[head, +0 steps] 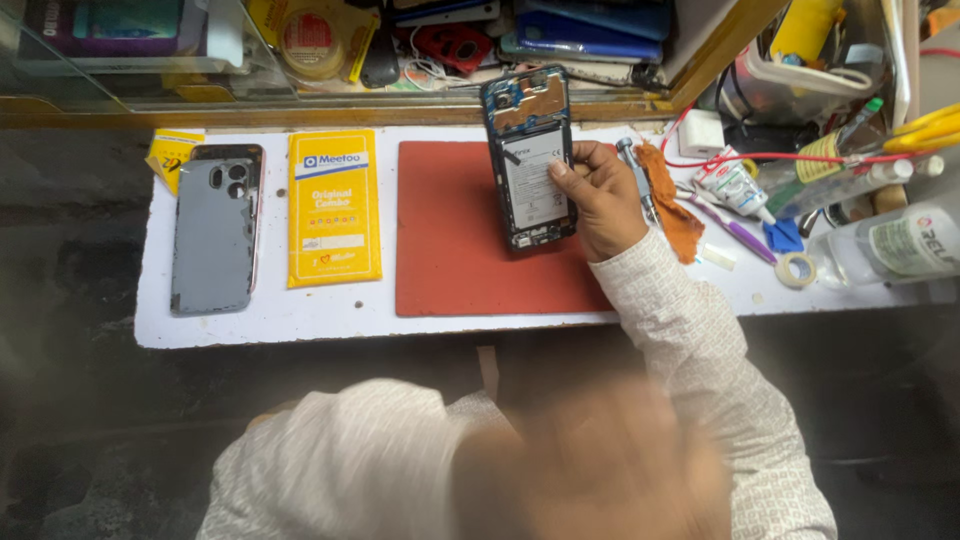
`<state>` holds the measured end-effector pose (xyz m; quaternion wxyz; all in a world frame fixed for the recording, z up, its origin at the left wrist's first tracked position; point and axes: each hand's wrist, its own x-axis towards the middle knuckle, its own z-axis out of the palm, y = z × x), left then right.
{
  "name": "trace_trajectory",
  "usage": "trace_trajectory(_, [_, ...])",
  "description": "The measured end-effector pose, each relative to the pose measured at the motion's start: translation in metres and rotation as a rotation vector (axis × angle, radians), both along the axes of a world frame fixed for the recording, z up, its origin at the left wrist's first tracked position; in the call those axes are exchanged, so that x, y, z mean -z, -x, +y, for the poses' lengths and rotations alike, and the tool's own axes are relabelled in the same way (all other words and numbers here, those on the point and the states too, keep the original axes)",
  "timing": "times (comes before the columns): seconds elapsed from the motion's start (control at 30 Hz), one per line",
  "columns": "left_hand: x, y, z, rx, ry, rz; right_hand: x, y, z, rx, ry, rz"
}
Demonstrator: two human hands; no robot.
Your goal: The person removes a protective film from a smartphone battery, then places the battery into the phone chassis and presses it into place. The person then flips the phone over to show the screen side.
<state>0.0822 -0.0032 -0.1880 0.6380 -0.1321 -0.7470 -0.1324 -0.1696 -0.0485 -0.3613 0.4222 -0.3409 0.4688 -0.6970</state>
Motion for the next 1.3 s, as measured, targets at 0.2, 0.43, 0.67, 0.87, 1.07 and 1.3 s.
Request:
trace_trajectory(0.2, [0.094, 0.076, -0.131, -0.173, -0.732, -0.188, 0.009, -0.002, -0.014, 0.050, 0.152, -0.180])
trace_trajectory(0.43, [0.166, 0.134, -0.181, 0.588, -1.317, -0.301, 0.014, -0.005, -0.027, 0.075, 0.212, -0.155])
trace_trajectory(0.67, [0.157, 0.141, -0.190, 0.413, -1.229, -0.247, 0.001, 0.005, -0.039, 0.072, 0.156, -0.086])
trace_trajectory(0.87, [0.157, 0.141, -0.194, 0.354, -1.207, -0.273, -0.019, 0.019, -0.053, 0.171, 0.250, -0.003])
trace_trajectory(1.07, [0.149, 0.138, -0.195, 0.313, -1.186, -0.291, -0.026, 0.019, -0.063, 0.242, 0.293, 0.172])
trace_trajectory(1.3, [0.152, 0.139, -0.200, 0.308, -1.173, -0.300, -0.024, 0.020, -0.070, 0.281, 0.282, 0.206])
